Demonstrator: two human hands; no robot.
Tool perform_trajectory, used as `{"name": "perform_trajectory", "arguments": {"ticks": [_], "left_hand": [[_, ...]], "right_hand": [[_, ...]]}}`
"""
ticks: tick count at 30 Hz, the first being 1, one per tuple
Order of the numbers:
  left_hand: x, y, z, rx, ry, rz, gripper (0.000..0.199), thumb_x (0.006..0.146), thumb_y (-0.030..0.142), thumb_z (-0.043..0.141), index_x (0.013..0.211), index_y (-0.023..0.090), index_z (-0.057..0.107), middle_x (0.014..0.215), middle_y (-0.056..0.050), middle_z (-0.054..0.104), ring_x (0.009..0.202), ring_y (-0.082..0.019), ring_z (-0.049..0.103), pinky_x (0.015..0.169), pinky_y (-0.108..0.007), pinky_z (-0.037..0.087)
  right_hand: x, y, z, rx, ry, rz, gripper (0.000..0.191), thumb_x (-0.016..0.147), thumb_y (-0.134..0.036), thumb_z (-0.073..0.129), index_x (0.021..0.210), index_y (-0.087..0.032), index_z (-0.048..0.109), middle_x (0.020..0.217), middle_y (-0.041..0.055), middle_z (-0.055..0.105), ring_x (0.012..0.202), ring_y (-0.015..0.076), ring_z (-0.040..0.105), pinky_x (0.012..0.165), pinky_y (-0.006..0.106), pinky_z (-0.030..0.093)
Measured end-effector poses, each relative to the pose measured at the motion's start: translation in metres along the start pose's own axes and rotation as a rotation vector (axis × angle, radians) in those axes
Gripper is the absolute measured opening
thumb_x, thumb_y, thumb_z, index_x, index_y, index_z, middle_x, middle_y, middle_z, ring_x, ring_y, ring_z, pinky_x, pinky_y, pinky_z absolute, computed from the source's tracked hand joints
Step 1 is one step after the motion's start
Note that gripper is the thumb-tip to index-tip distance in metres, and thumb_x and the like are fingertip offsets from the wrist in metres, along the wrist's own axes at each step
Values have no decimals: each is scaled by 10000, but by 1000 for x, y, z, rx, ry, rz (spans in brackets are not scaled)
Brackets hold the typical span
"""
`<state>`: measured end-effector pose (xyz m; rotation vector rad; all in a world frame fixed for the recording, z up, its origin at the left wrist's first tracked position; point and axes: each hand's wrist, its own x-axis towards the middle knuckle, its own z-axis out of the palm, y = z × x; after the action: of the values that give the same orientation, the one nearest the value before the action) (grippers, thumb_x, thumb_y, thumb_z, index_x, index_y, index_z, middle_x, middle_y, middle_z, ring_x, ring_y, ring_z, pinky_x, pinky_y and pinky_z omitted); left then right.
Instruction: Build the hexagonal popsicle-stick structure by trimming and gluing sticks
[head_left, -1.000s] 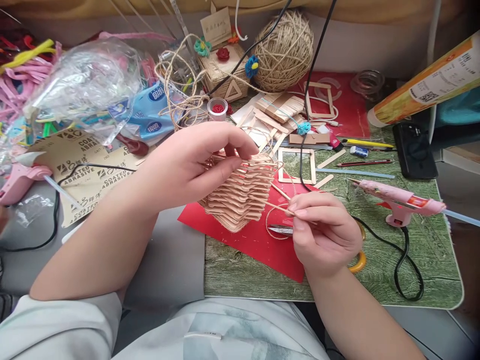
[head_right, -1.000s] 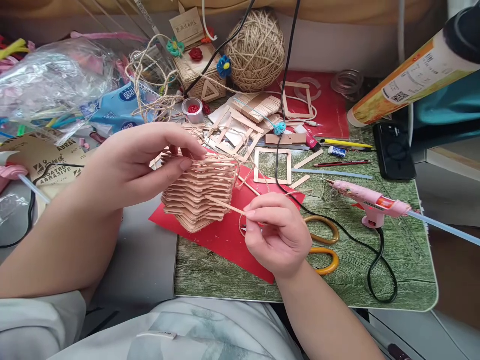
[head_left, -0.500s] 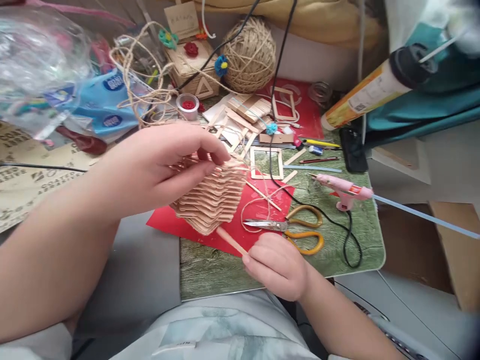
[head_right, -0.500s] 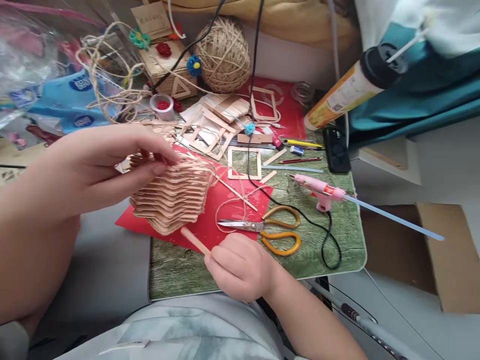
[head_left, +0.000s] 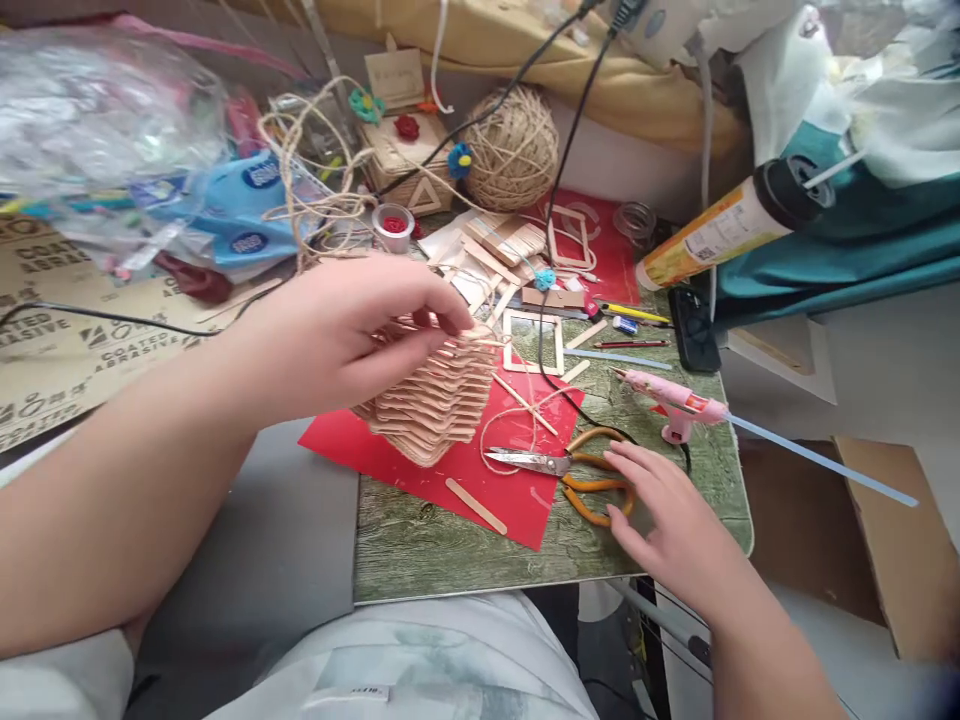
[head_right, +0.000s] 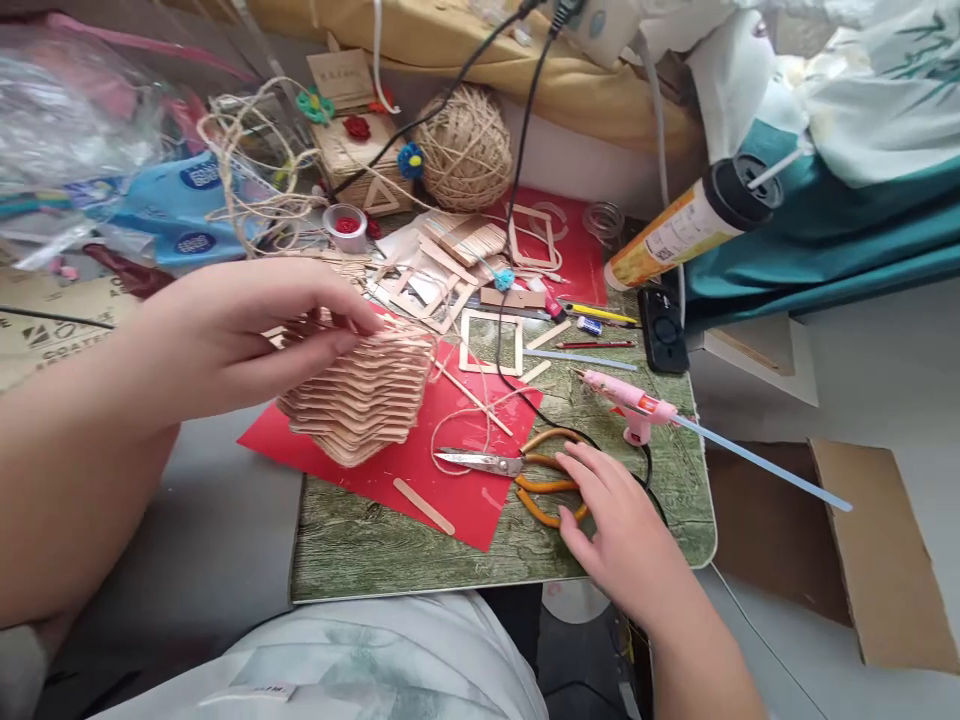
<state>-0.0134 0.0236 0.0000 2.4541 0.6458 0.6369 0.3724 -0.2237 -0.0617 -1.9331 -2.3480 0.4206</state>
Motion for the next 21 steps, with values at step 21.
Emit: {"name": "perform_trajectory", "arguments": {"ticks": [21], "left_hand": [[0,12,14,28,133,-68,178,981,263,571,1030,287,741,957,14,770,871,-179,704,827,-339,534]], "right_hand": [[-10,-25,-43,323,-224,266,374,974,-255,597,1347,-265,584,1129,66,749,974,208,751,785,285,642]]}}
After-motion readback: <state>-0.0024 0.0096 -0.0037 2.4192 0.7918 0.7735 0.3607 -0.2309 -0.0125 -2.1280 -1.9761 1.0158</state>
